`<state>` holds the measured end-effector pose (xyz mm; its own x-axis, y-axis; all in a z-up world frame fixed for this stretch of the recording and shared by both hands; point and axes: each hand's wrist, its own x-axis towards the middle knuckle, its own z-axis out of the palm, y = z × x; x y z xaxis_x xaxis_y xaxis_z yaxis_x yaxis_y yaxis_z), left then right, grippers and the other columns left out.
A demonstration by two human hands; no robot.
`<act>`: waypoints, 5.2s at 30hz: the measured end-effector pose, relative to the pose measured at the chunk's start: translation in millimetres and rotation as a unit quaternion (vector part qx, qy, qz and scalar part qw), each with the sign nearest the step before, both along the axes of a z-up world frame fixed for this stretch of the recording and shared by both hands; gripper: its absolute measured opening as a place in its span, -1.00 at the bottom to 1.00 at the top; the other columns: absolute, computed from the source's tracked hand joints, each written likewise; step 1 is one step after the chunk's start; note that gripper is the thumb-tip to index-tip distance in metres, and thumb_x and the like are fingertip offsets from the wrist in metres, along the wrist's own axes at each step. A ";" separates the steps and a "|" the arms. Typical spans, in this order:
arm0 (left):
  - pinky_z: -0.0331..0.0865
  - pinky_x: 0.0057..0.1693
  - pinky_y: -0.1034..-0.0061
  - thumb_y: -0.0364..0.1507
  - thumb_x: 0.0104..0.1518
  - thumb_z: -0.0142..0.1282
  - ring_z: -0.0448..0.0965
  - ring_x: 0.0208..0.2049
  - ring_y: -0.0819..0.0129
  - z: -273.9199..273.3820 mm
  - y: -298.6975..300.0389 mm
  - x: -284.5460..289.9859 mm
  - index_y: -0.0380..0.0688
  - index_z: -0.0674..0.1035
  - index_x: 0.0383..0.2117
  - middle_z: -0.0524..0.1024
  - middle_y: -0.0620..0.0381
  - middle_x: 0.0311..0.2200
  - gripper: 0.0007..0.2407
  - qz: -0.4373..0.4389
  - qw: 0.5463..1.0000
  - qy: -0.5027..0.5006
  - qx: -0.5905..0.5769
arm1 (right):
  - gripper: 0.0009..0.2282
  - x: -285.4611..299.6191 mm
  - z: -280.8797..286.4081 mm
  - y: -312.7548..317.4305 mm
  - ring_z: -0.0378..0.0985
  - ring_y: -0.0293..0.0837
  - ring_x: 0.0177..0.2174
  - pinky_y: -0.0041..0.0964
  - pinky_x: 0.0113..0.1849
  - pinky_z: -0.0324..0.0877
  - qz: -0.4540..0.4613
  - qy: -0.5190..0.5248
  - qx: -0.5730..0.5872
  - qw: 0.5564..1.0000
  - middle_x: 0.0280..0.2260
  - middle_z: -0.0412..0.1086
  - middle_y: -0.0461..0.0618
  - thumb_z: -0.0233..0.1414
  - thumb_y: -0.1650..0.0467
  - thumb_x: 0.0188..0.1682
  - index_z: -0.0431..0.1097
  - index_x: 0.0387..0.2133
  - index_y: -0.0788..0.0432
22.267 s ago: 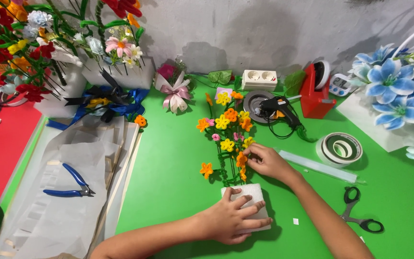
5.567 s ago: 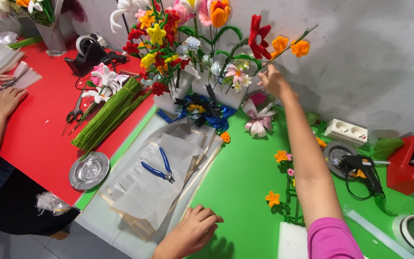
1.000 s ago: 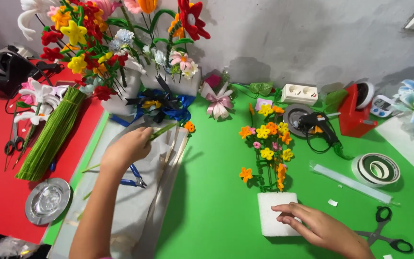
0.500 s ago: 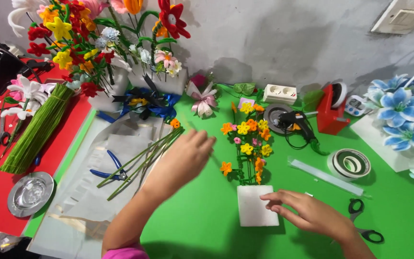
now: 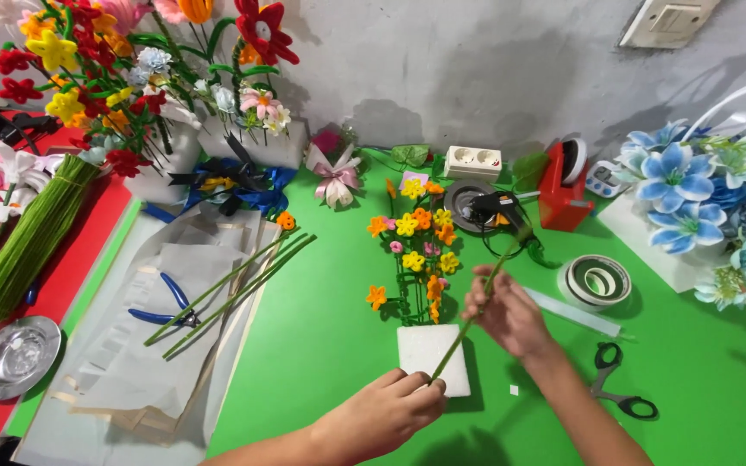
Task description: The person arranges artificial flowers into a white foam block on a green table. They insert orange and yellow flowers, adjust their positions, and add green stems to the arrangement.
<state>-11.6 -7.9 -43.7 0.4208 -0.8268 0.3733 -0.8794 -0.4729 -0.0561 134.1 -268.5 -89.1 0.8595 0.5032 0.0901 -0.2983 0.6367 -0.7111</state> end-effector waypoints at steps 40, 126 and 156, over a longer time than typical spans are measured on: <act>0.41 -0.22 0.65 -0.42 0.37 -0.11 0.44 -0.32 0.48 -99.6 212.9 153.6 -0.22 0.46 0.08 0.50 0.05 -0.26 -0.76 0.136 0.575 0.490 -0.641 | -0.68 61.1 17.9 170.0 0.52 0.11 -0.06 0.02 -0.03 0.47 0.157 -0.622 -0.540 0.544 -0.14 0.45 0.19 -0.10 0.35 0.17 0.30 0.14 0.21; 0.22 -0.18 -0.07 -0.22 0.28 0.00 0.22 -0.07 -0.12 -27.4 301.3 156.3 0.08 0.47 0.07 0.35 -0.03 -0.07 -0.71 0.528 0.845 0.084 0.017 | -0.66 -15.1 10.2 -101.3 0.74 -0.35 -0.23 -0.34 -0.11 0.55 -0.005 -0.372 -0.738 0.562 -0.25 0.66 -0.31 -0.05 0.18 -0.02 0.49 0.03 -0.30; 0.05 0.29 -0.40 -0.47 0.19 -0.01 -0.10 0.39 -0.10 -41.8 468.9 278.4 0.54 0.31 0.32 0.08 0.17 0.39 -0.45 0.656 0.705 0.256 0.081 | -0.71 222.2 115.8 577.8 0.66 -0.01 -0.43 -0.07 -0.32 0.53 0.015 -0.570 -0.379 0.729 -0.29 0.55 0.23 0.08 0.33 0.11 0.42 -0.02 0.31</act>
<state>266.8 461.0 -85.5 0.9088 0.3852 -0.1603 0.3843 -0.9224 -0.0376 356.3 309.3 26.7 0.4318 0.7962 0.4238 0.7555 -0.0626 -0.6522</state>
